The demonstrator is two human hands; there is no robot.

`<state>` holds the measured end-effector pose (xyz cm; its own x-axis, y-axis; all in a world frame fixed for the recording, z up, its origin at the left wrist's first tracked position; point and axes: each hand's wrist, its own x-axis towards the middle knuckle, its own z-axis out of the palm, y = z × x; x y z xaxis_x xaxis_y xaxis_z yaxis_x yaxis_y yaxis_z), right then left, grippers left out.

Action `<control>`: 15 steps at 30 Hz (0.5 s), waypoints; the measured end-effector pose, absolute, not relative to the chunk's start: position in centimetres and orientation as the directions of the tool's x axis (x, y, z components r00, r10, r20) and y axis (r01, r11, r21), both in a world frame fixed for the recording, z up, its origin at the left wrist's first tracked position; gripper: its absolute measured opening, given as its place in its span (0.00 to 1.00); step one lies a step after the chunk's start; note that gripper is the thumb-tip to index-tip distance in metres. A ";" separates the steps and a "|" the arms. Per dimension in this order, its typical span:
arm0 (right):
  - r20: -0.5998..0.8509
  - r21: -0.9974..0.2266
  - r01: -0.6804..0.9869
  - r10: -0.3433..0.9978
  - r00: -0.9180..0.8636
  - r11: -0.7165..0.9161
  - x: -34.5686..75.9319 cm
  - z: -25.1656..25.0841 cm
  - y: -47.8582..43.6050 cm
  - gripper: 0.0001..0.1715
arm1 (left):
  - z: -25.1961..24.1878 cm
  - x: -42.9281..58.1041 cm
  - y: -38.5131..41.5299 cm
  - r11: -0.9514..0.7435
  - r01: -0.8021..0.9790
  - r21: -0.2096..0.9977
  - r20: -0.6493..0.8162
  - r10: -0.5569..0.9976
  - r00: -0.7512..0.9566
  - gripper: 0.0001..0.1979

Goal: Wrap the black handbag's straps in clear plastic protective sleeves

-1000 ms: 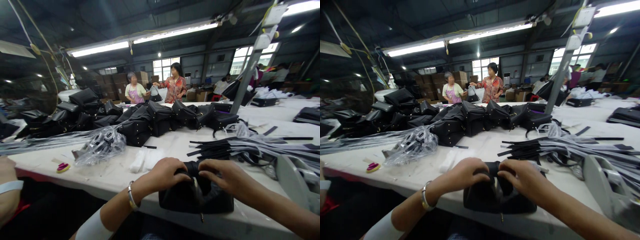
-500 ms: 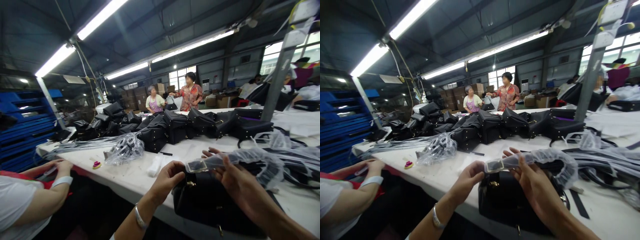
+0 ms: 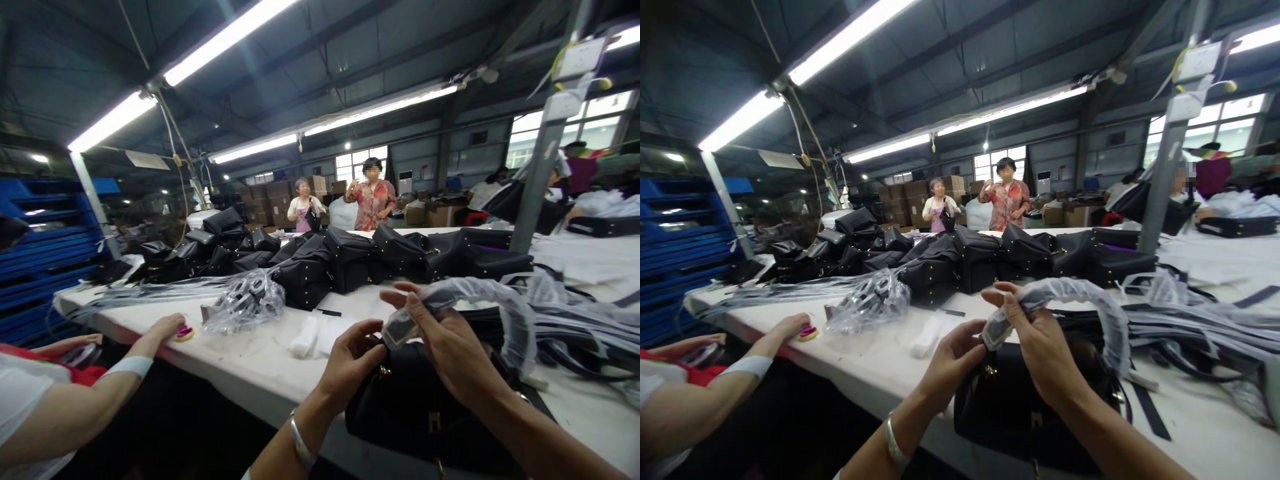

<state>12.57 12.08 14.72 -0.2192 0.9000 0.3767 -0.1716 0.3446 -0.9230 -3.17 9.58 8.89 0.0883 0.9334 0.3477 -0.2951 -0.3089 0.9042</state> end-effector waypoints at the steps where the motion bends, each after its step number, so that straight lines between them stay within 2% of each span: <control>1: 0.416 -0.908 -0.137 0.887 -0.200 0.395 12.7 15.0 12.5 0.24 | 9.1 -3.1 9.6 -0.327 -0.304 0.895 0.371 0.923 0.101 0.25; 4: 0.470 -0.880 -0.053 0.853 -0.228 0.471 12.7 15.8 13.4 0.23 | 10.0 -2.6 10.2 -0.384 -0.272 0.883 0.415 0.907 0.066 0.21; 6: 0.458 -0.887 -0.067 0.850 -0.262 0.457 12.4 16.3 13.8 0.24 | 10.3 -2.2 10.8 -0.381 -0.218 0.899 0.402 0.913 0.063 0.19; 10: 0.416 -0.907 -0.197 0.870 -0.265 0.373 12.4 17.0 14.2 0.27 | 10.0 -1.9 11.5 -0.354 -0.099 0.930 0.357 0.934 0.021 0.24; 12: 0.406 -0.897 -0.300 0.876 -0.261 0.326 12.6 17.2 14.1 0.28 | 9.5 -2.0 11.5 -0.380 0.043 0.924 0.381 0.924 -0.024 0.27; 15: 0.381 -0.873 -0.424 0.879 -0.286 0.241 13.1 17.3 13.9 0.30 | 8.5 -2.4 11.3 -0.434 0.234 0.870 0.456 0.889 -0.047 0.26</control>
<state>13.14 13.87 17.26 -0.2862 0.8790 0.3813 -0.4242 0.2405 -0.8730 -2.40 11.32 8.49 -0.0467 0.8888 0.4559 0.2338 -0.4340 0.8701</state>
